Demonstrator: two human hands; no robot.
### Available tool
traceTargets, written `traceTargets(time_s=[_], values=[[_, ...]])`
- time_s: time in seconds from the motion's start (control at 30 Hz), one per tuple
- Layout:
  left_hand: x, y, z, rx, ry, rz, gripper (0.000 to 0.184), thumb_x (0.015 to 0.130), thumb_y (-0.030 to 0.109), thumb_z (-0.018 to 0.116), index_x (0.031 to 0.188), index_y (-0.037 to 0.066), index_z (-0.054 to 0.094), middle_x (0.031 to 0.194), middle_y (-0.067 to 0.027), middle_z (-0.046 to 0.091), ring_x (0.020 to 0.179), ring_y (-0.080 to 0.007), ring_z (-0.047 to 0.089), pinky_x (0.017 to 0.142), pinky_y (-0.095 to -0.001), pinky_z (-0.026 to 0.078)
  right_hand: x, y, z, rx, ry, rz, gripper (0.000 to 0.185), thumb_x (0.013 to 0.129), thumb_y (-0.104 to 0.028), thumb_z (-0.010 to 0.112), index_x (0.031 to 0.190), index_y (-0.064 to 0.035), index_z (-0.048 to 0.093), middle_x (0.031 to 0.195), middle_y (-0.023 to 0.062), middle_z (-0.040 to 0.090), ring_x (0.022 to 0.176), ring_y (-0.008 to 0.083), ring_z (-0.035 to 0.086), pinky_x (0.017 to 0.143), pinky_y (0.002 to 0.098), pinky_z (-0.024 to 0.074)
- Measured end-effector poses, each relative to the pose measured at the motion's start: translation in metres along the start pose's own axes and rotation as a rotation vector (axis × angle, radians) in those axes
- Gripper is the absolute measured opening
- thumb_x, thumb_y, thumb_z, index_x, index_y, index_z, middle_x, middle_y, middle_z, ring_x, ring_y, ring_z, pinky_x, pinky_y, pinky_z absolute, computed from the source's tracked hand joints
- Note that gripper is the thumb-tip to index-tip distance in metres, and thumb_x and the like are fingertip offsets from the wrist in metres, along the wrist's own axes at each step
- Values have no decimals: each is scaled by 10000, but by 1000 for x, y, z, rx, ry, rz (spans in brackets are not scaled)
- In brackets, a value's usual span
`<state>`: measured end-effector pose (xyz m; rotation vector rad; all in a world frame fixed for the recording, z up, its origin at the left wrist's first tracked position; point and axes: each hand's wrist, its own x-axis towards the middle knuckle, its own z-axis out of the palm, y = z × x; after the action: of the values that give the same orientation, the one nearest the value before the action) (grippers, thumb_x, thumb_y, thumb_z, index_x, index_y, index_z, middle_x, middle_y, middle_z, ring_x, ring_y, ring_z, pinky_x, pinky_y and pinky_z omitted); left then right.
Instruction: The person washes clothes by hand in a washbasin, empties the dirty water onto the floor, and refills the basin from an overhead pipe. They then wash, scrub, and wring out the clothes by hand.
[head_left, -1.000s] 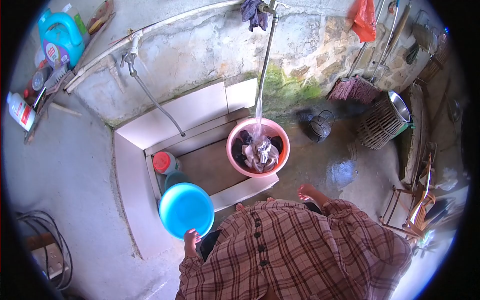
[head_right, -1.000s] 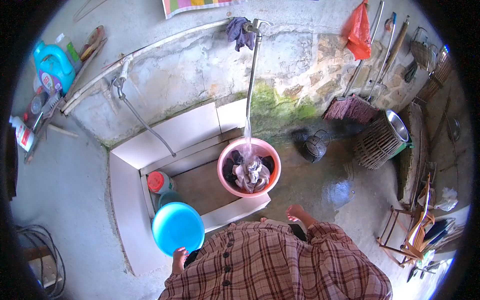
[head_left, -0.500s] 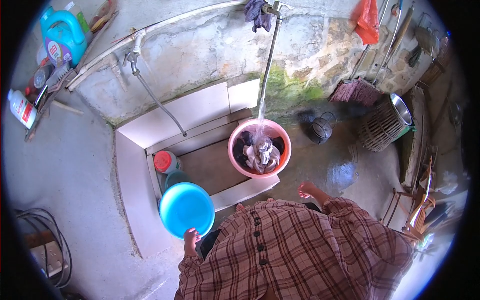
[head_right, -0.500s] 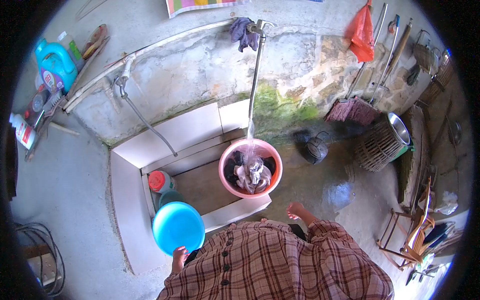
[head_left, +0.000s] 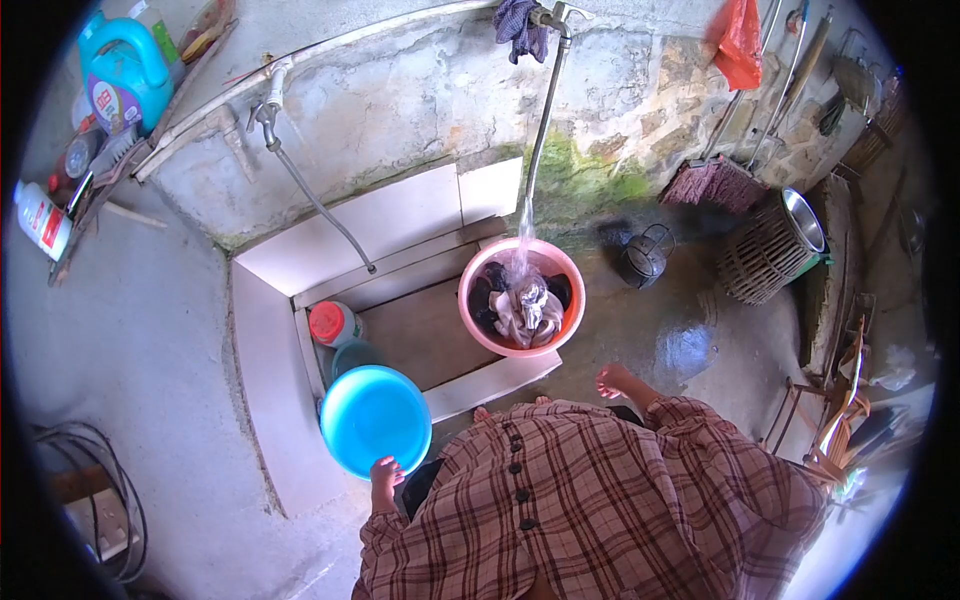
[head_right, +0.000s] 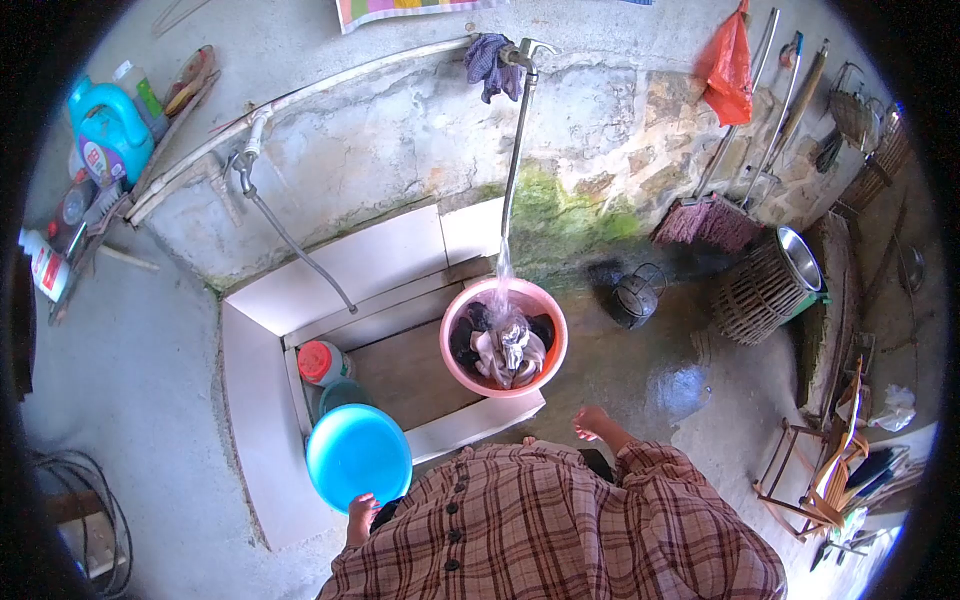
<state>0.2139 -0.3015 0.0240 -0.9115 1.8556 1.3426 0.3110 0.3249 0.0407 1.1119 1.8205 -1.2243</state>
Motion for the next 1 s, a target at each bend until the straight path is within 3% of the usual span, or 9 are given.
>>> traceTargets(time_s=[0.33, 0.83, 0.93, 1.0], values=[[10, 0, -1, -13, -20, 42, 345, 834, 89, 568, 1166, 28, 496, 890, -119, 605, 650, -214, 633, 530, -312, 537, 11, 9, 4, 2, -7, -45, 179, 830, -196, 544, 796, -42, 628, 700, 64, 626, 602, 176, 627, 499, 317, 530], [17, -3, -1, -32, -15, 18, 348, 835, 96, 561, 1172, 36, 494, 910, -114, 605, 666, -219, 634, 539, -317, 526, 7, 4, 8, -59, 3, -2, 237, 861, -223, 546, 994, -36, 607, 808, 76, 647, 670, 191, 643, 546, 343, 548], [16, -3, -1, -29, -16, 15, 351, 836, 97, 559, 1175, 35, 491, 915, -117, 605, 668, -221, 635, 539, -315, 527, 13, 8, 8, -34, 7, -33, 177, 831, -218, 562, 790, -50, 601, 703, 70, 640, 624, 188, 645, 548, 339, 546], [17, -3, -1, -30, -19, 14, 353, 836, 98, 560, 1177, 36, 489, 918, -118, 604, 665, -220, 633, 540, -315, 528, 14, 9, 9, -15, 13, -20, 178, 831, -213, 561, 777, -48, 600, 700, 71, 639, 616, 187, 642, 546, 339, 546]])
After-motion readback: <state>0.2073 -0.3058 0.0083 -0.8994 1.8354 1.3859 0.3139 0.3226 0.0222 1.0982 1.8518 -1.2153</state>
